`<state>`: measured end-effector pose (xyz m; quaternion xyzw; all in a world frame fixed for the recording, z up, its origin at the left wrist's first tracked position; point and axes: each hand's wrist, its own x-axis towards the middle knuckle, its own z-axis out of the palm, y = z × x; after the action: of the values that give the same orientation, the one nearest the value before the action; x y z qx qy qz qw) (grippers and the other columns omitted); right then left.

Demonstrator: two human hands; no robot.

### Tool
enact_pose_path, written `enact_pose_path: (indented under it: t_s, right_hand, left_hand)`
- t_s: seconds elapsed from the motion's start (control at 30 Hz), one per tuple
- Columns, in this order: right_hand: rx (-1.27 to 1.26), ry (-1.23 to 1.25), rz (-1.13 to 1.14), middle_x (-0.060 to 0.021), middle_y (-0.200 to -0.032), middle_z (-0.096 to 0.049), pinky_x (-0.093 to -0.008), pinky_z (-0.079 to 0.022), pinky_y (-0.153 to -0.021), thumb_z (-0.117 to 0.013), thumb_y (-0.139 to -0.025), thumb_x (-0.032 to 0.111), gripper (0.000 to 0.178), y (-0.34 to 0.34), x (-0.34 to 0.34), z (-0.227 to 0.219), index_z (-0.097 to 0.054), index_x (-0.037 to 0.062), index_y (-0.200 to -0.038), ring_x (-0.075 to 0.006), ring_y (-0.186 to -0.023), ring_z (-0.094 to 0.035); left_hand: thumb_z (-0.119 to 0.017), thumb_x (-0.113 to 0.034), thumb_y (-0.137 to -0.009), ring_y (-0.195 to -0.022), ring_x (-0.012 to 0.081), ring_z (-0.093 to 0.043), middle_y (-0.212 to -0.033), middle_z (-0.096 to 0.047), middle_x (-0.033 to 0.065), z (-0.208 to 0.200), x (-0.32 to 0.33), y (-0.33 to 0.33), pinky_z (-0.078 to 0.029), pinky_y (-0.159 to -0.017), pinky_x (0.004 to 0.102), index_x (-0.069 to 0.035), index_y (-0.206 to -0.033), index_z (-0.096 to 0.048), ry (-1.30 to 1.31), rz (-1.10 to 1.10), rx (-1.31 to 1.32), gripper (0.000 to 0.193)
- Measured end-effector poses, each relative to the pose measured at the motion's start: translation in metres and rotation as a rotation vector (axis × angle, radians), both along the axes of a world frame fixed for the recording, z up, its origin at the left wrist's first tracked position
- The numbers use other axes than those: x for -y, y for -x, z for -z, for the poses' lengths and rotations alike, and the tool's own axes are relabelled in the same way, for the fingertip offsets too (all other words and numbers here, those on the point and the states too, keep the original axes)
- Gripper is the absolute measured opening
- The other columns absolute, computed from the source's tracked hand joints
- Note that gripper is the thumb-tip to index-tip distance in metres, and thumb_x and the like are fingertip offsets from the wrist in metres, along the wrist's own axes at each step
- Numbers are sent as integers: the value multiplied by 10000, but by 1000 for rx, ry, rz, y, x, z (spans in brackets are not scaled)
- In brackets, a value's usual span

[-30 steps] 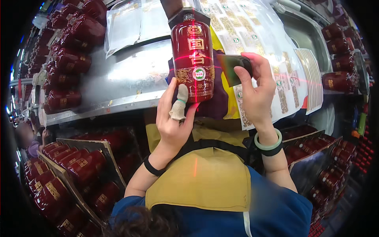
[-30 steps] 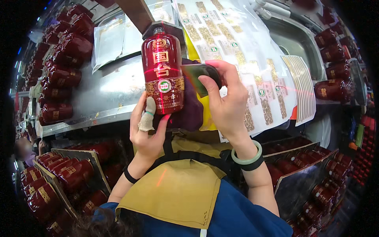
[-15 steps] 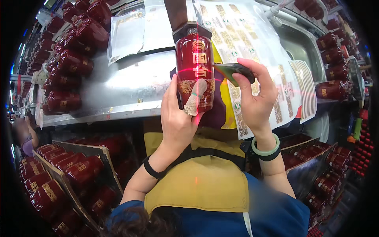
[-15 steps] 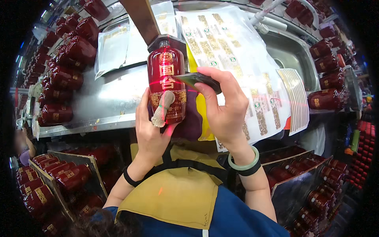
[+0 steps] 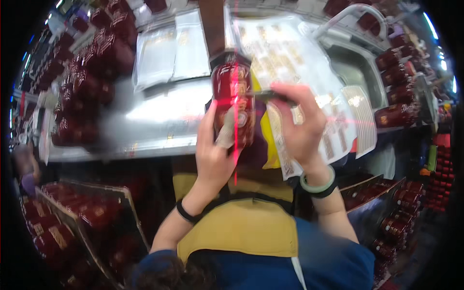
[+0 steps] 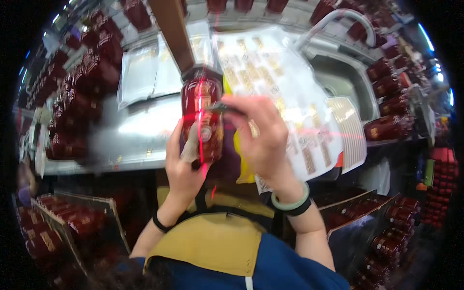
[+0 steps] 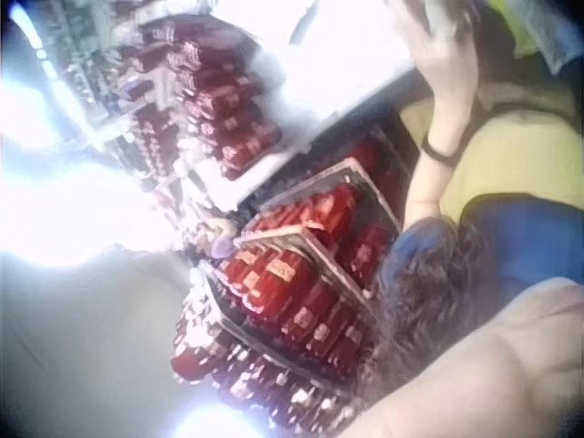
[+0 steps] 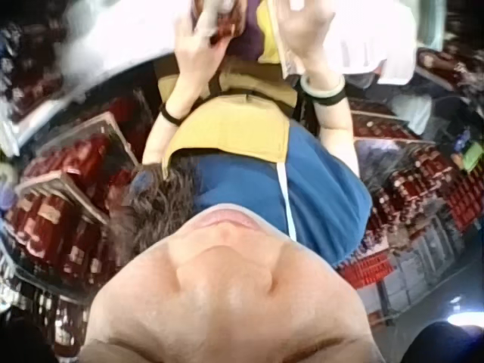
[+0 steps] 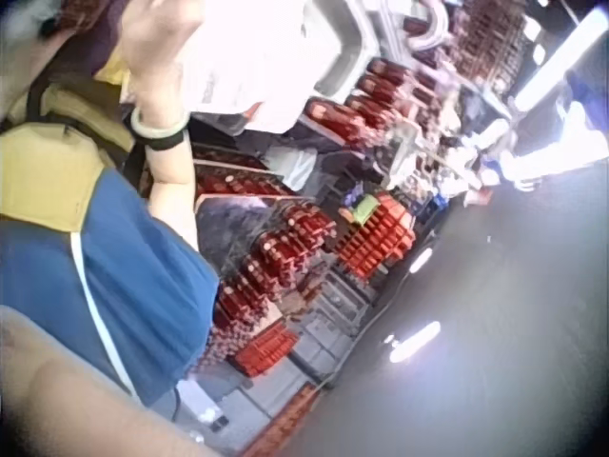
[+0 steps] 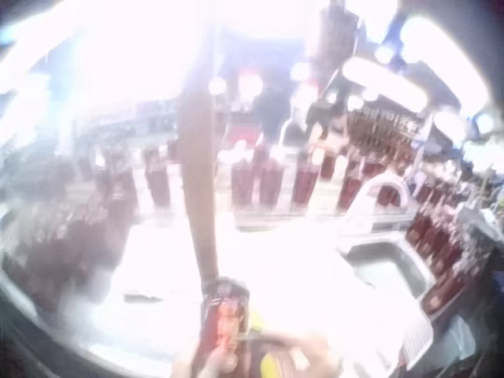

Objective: Manually applying decorative labels and security seals to red liquor bottles.

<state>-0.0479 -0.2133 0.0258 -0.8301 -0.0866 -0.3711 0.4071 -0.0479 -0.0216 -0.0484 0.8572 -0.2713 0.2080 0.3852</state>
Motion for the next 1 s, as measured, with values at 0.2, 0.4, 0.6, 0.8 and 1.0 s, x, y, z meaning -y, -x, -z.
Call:
enact_pose_path:
  t_s: [0.2, 0.4, 0.6, 0.8, 1.0]
  right_hand:
    - [17, 10, -37, -89, -931, -694, -395, -514, -750, -769, -789, -31, 355, -6, -12, 0, -743, 100, -1118, -295, -844, -669]
    - [63, 364, -140, -47, -979, -677, -378, -492, -812, -744, -775, 80, 278, -3, -15, -1, -740, 121, -1050, -243, -916, -646]
    - [-59, 463, -369, -33, -922, -684, -371, -497, -777, -691, -797, 130, 257, -3, -23, 17, -699, 112, -1053, -216, -867, -655]
    - [175, 445, -391, -15, -949, -717, -334, -493, -752, -679, -822, 84, 187, -4, -12, 33, -744, 117, -994, -178, -861, -651]
    - [113, 320, -174, 24, -948, -722, -340, -449, -775, -706, -832, 151, 157, -12, -7, 28, -755, 144, -982, -176, -826, -618]
  left_hand:
    - [-860, 39, -684, -1309, 387, -579, -1468, -537, 234, 11, -20, 14, -481, -1073, 414, 11, -1514, -455, 186, -19, -118, 924]
    - [-976, -141, -608, -1318, 381, -520, -1449, -499, 221, -1, -12, 4, -431, -1106, 448, 20, -1507, -389, 236, -54, -192, 1086]
    - [-915, -94, -658, -1148, 361, -602, -1266, -597, 184, 17, -23, -11, -502, -978, 414, 19, -1497, -456, 231, 39, -138, 964]
    - [-924, -103, -661, -1201, 388, -608, -1352, -596, 226, 17, -33, -12, -510, -992, 416, 49, -1534, -392, 205, 128, -201, 1033]
    - [-890, -100, -730, -1256, 351, -598, -1406, -559, 206, 0, -29, -10, -495, -1039, 399, 25, -1539, -399, 85, 65, -151, 955]
